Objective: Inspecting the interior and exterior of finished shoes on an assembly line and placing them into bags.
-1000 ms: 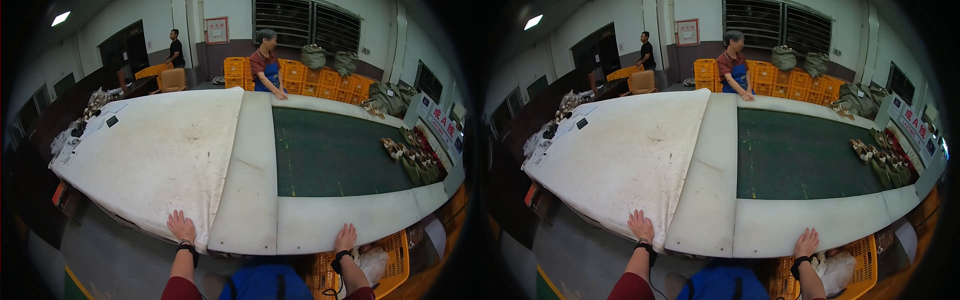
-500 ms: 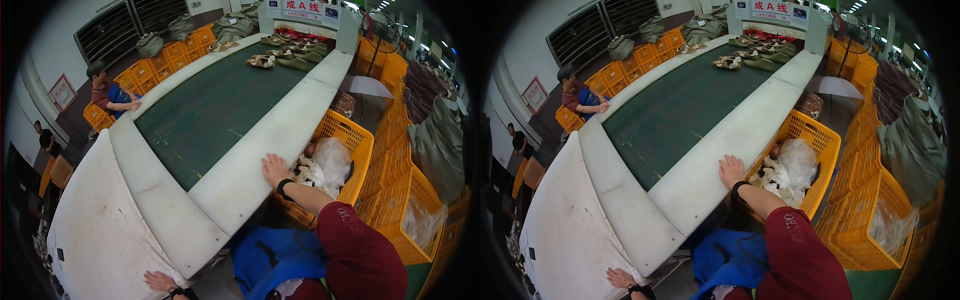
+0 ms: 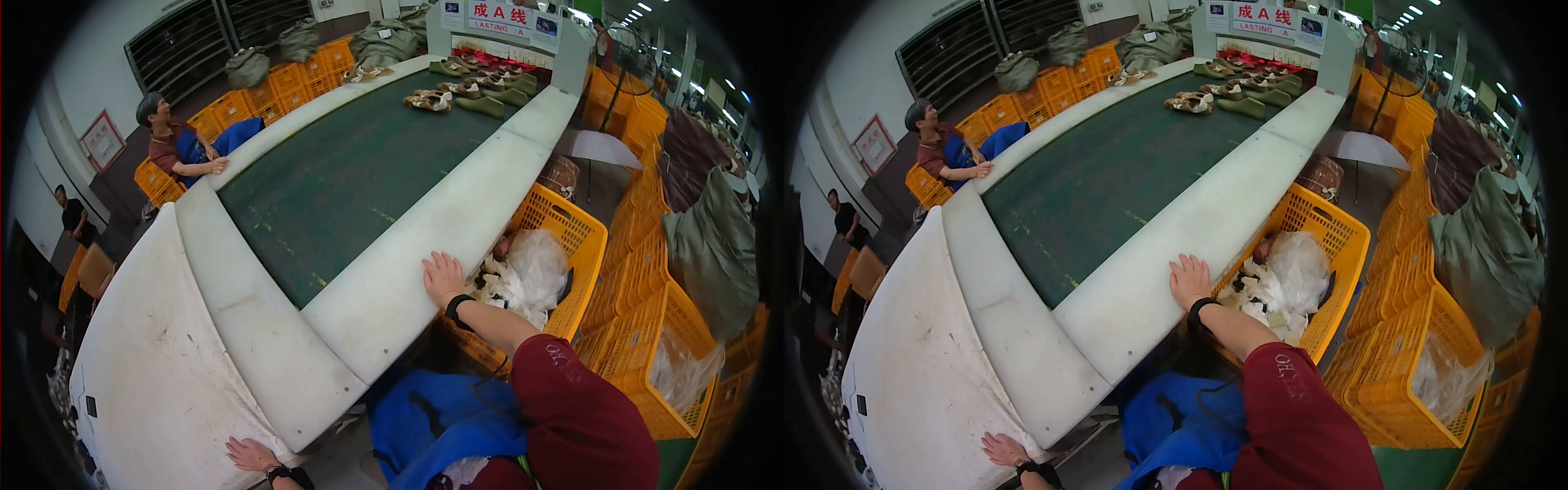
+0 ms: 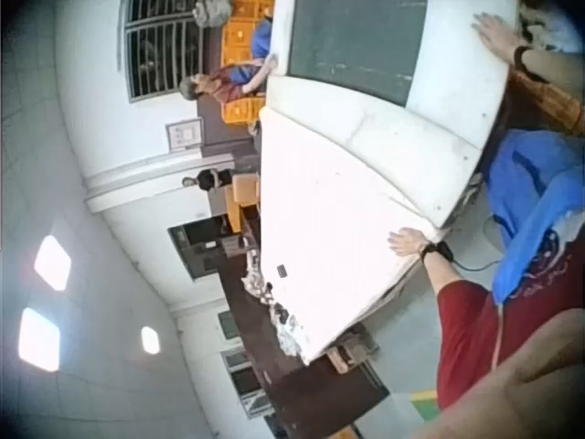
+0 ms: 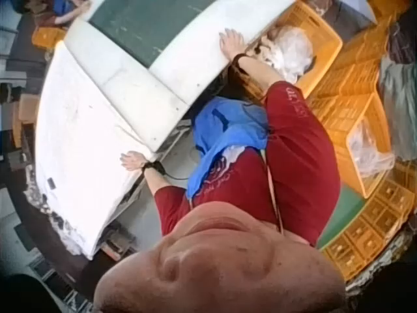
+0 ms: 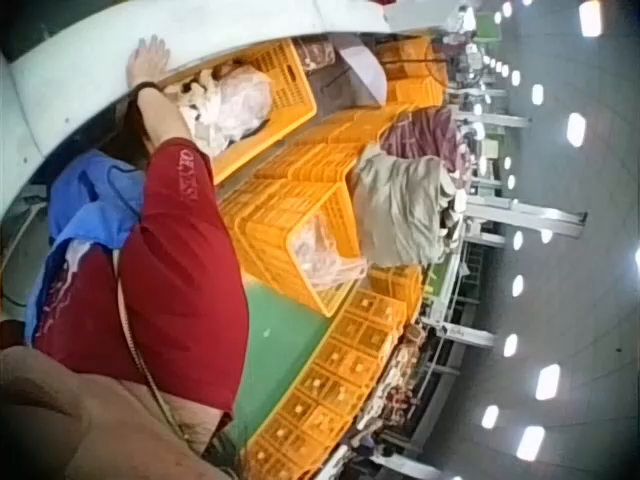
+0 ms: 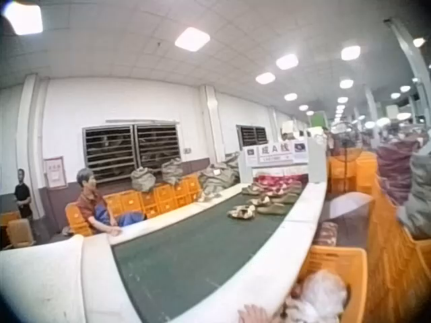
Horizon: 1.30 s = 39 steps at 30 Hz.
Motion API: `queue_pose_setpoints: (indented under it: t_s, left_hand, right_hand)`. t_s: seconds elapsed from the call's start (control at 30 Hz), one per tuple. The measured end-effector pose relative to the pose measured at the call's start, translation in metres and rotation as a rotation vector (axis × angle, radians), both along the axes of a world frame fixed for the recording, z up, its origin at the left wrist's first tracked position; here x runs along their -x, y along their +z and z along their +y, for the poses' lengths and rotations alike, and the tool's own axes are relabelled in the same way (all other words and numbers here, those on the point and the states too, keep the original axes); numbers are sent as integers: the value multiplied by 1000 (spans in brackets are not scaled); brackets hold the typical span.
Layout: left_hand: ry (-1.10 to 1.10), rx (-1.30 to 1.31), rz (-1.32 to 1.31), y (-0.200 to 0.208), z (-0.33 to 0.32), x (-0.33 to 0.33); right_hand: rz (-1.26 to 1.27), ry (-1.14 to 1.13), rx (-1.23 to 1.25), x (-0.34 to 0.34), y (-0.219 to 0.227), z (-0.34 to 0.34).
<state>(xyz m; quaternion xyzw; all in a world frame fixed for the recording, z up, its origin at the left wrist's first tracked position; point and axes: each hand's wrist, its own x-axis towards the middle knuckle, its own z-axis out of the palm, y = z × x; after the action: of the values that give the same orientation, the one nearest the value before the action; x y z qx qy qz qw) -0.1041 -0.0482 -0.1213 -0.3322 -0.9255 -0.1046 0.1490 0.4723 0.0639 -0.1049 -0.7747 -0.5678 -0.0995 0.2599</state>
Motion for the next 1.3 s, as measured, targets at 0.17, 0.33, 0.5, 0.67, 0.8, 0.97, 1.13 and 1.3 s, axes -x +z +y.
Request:
queue_pose_setpoints:
  t_s: [0.17, 0.33, 0.5, 0.67, 0.8, 0.97, 1.13, 1.3]
  left_hand:
    - [2, 15, 12, -3, -1, 3]
    - [2, 28, 5, 1, 0, -2]
    - [-40, 39, -15, 5, -2, 8]
    - [106, 184, -265, 22, 13, -22]
    - [95, 241, -139, 19, 22, -54]
    - [124, 216, -69, 17, 20, -59]
    - [76, 163, -73, 9, 15, -57]
    - [69, 51, -78, -7, 8, -39]
  right_hand:
    - [12, 21, 17, 1, 5, -1]
    - [39, 15, 14, 0, 6, -1]
    - [50, 19, 18, 3, 7, -1]
    - [38, 15, 5, -1, 4, -3]
    - [45, 25, 1, 0, 5, -3]
    - [17, 18, 3, 1, 4, -2]
    - [28, 12, 8, -3, 4, -4]
    - [25, 39, -63, 5, 4, -1]
